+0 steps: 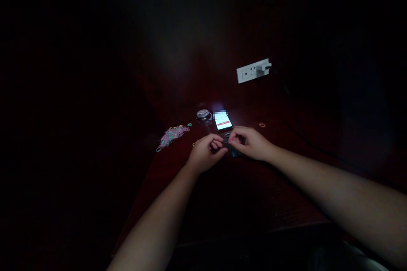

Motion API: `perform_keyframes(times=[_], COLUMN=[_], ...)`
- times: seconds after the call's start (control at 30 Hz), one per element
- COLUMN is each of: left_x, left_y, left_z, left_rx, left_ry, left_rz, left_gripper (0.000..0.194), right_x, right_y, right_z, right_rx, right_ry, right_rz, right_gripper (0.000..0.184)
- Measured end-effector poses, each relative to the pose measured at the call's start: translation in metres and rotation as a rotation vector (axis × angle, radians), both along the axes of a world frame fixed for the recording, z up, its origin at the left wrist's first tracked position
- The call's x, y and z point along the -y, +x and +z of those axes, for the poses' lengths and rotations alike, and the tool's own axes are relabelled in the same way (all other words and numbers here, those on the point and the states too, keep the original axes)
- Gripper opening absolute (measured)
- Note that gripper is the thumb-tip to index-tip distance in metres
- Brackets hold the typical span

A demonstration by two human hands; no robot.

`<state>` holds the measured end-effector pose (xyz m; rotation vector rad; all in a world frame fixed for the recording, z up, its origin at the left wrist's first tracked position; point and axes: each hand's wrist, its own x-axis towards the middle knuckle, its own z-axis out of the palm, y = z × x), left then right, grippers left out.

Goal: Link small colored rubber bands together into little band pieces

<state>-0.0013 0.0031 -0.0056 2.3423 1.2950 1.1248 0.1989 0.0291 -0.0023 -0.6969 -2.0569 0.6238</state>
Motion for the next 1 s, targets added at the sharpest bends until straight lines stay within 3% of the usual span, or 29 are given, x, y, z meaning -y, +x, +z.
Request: perform_keyframes(times=[0.27,0.5,1.0], left_x=[0.0011,-0.0005,-0.0007], left_y=[0.0014,-0.0009,-0.0011], left_z=[0.0029,0.0,0.0037], left_rx=[0.008,-0.015,-0.079], left_ry=[0.07,0.066,0.091], left_rz=[0.002,-0.026,-0.053], left_gripper=[0.017,0.027,0.013], right_x=[0.0003,-0.0017,-0.0046], right_y=[-0.002,-0.0014,0.0004], right_z=[-0.0023,-0.0053,-0.0061], right_rx=[0.032,0.036,0.062], right_ry=[0.01,0.004,0.003], right_rz=[0.02,0.05,0.046], right_gripper=[0.004,0.006,0.011])
